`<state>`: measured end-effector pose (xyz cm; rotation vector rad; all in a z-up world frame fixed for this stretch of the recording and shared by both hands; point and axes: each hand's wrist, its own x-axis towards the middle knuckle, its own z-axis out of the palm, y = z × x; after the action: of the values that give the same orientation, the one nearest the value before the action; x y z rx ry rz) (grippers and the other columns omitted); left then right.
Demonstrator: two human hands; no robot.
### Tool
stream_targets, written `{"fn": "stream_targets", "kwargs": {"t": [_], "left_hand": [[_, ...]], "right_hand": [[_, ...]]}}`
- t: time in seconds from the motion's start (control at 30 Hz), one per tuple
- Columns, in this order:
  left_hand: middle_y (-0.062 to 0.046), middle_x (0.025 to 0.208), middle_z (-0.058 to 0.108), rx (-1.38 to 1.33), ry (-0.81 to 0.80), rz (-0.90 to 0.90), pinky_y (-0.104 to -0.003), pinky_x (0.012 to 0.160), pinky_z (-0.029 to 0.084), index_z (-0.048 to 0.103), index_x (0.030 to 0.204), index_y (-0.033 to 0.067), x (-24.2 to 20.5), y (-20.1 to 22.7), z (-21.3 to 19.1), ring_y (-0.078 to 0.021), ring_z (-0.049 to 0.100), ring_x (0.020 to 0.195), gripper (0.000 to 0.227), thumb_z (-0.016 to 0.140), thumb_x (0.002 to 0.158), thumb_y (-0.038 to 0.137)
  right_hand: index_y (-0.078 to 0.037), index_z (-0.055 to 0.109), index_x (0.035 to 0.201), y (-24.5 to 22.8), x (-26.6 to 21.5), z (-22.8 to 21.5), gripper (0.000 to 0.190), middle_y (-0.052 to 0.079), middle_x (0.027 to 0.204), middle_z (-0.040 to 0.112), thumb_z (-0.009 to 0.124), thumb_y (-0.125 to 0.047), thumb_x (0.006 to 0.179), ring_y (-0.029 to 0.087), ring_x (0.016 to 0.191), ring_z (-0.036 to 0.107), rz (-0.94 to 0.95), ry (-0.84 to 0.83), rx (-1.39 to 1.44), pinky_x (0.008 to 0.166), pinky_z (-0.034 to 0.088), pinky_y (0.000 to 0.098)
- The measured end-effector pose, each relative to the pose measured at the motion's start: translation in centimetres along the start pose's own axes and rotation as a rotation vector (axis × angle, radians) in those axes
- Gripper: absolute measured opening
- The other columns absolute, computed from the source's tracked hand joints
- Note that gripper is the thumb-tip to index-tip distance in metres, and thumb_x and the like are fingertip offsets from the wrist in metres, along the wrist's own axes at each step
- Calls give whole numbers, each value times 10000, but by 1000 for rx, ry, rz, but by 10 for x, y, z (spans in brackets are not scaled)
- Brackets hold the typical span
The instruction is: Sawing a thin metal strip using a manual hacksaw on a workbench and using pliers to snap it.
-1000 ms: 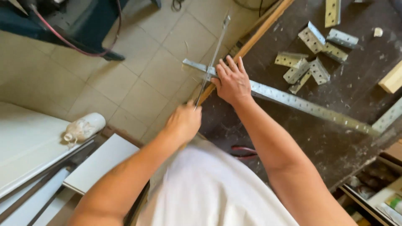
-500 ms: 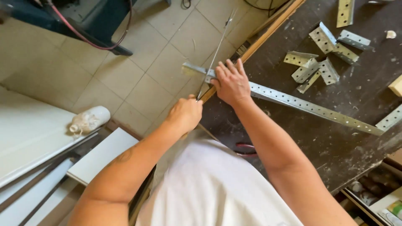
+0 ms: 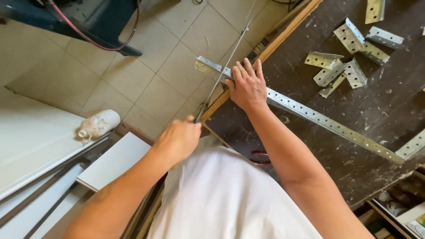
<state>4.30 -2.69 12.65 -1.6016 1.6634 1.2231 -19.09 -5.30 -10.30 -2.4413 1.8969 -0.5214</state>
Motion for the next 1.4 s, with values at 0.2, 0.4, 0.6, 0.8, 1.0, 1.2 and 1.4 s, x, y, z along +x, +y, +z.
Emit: {"fn": "stream_targets", "kwargs": {"t": [0.2,0.4,0.6,0.8,1.0,1.2,1.4], "left_hand": [[-365,1048,744,79,230,328,-597,850,628,671,1263,-147,136,11,38,-512,753,1003,482,397,1084,206],[-309,1017,766,-80,161,87,-540,857,632,650,1308,-75,121,7,40,-450,766,1012,603,363,1056,392],[-317,996,774,-71,55,28,-587,814,633,689,1297,-66,-29,28,-38,-478,772,959,632,336,1064,403],[-329,1021,757,-21,115,113,-608,828,622,702,1247,-40,51,15,8,-507,757,976,580,393,1058,413],[-325,1043,749,-22,78,111,-611,848,615,661,1268,-21,34,11,23,-517,753,990,576,352,1073,425],[-323,924,754,-29,158,129,-599,739,638,679,1211,-12,34,6,44,-499,772,883,568,349,1087,434],[-298,786,729,17,332,267,-570,634,643,678,1056,-43,132,23,75,-482,772,768,479,380,1099,329]], "right_hand": [[-96,703,1213,3,4,2,491,119,1251,786,607,-559,1080,313,1352,646,-32,2,-43,1282,224,591],[-131,703,1191,-3,1,-12,457,92,1283,782,664,-549,1012,313,1380,624,-107,-11,-55,1264,256,617],[-79,680,1236,3,12,0,455,135,1321,758,701,-489,1039,339,1417,573,14,-20,-38,1261,230,608],[-58,622,1234,34,-4,-4,609,118,1224,622,858,-475,858,354,1305,556,75,-38,-45,1241,366,508],[-151,575,979,53,-4,-11,412,25,944,416,523,-548,1072,277,823,470,-50,182,-149,718,391,423],[-114,651,1041,55,-5,-14,393,10,895,415,586,-502,1037,262,790,486,-66,210,-155,720,434,392],[-88,689,1064,43,-3,-19,374,45,867,455,577,-444,1034,281,770,506,-78,288,-157,672,439,425]]}}
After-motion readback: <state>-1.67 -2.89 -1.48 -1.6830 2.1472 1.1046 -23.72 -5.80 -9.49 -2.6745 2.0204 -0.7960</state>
